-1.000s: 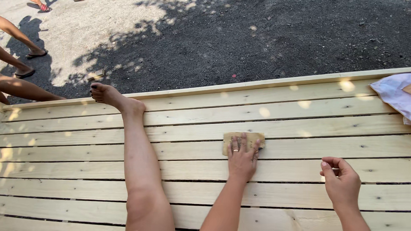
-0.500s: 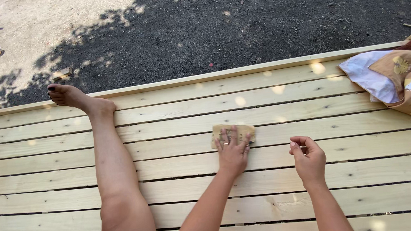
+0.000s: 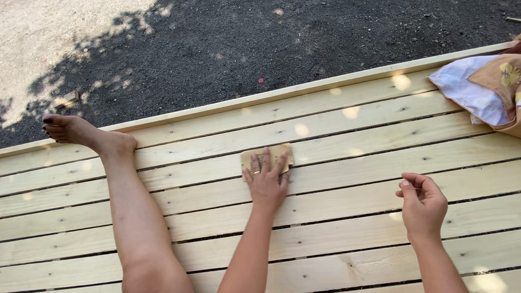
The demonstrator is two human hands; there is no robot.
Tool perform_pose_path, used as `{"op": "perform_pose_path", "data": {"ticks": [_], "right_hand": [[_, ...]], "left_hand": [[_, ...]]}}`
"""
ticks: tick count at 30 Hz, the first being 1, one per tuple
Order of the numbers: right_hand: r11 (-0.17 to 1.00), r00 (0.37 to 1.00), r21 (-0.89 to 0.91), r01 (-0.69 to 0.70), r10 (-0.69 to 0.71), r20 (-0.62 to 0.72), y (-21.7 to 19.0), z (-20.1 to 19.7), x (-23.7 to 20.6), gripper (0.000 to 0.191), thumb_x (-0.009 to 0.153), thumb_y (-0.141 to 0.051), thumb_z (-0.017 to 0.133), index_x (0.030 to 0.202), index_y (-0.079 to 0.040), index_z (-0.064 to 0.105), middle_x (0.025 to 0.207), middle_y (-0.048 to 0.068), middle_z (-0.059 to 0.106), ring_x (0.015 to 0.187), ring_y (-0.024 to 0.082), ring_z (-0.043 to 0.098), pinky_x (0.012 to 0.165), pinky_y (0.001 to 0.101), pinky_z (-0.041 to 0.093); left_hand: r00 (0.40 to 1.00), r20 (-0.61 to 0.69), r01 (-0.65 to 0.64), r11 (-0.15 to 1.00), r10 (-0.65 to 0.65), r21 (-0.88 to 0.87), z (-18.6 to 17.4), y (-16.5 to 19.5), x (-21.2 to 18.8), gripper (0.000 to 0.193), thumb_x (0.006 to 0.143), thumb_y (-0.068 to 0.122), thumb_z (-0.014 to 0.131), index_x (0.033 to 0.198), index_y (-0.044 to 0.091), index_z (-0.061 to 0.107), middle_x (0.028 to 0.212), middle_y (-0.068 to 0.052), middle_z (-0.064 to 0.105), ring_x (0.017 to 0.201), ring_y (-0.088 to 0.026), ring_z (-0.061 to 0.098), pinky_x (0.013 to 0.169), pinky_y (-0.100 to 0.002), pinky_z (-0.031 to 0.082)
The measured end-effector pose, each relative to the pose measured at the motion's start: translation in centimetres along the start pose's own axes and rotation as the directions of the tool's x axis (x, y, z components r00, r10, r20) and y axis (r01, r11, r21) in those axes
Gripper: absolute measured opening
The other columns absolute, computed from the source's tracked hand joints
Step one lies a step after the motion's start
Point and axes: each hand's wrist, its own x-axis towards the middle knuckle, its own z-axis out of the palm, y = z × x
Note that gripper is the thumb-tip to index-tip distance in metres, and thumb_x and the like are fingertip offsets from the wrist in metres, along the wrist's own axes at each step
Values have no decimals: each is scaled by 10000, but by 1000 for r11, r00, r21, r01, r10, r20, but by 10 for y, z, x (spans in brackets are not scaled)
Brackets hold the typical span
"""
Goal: The person sits on a large slatted wooden frame outdoors and sands its surface by hand, rubbing a piece of sandpaper back and forth across the boards and at times folding the sandpaper or using a black sanding block on different sections of the frame.
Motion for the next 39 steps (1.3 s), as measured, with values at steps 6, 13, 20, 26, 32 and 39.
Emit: {"op": "perform_pose_path", "data": {"ticks": [6, 13, 20, 26, 32, 39], "right_hand": [[997, 994, -10, 79, -78, 74, -15, 11, -8, 163, 1001, -44, 632, 1143, 4, 695, 944, 26, 679, 776, 105, 639, 710, 252, 533], [997, 997, 73, 21, -27, 72, -24, 14, -6, 153, 1012, -50, 616, 1135, -2, 693, 940, 14, 665, 793, 87, 636, 734, 242, 554], [989, 999, 146, 39, -42, 17, -14, -3, 1, 147, 1020, -23, 606, 1145, 4, 680, 965, 17, 664, 806, 79, 612, 723, 214, 521], [985, 998, 160, -58, 63, -27, -12, -14, 5, 153, 1018, -27, 601, 1145, -3, 681, 956, 12, 661, 794, 88, 631, 693, 224, 512], [998, 1000, 61, -13, 12, 26, -23, -1, -1, 160, 993, -41, 619, 1128, -11, 701, 935, 18, 673, 782, 98, 648, 666, 247, 500], [993, 997, 97, 70, -74, 35, -34, -7, -8, 135, 994, -55, 635, 1110, -26, 700, 928, 8, 669, 793, 86, 644, 694, 218, 510]], "left_hand": [[906, 15, 423, 905, -424, 37, -57, -137, -3, 515, 1022, 494, 380, 1534, 527, 333, 1722, 3, 105, 1568, -381, 35, 1167, -730, -27], [998, 34, 50, 998, -48, -37, 3, 14, 0, 492, 1040, 453, 416, 1530, 484, 386, 1722, -25, 118, 1570, -429, 10, 1154, -743, -61], [834, 250, -519, 853, 492, 56, 58, 243, -87, 757, 918, 551, 514, 1619, 302, 374, 1678, -39, 133, 1530, -410, 5, 1094, -745, -82], [891, 145, -406, 899, 430, -166, 40, 164, -76, 458, 1036, 447, 430, 1491, 497, 444, 1710, 14, 218, 1575, -362, 115, 1190, -706, -16], [991, 121, 50, 998, -54, 35, -21, -17, -42, 514, 1013, 484, 406, 1521, 540, 353, 1704, 54, 151, 1566, -348, 99, 1176, -717, 31], [968, 63, 242, 970, -242, 8, -36, -54, -78, 518, 1019, 463, 407, 1534, 491, 360, 1705, 16, 131, 1552, -403, 55, 1139, -753, -20]]}}
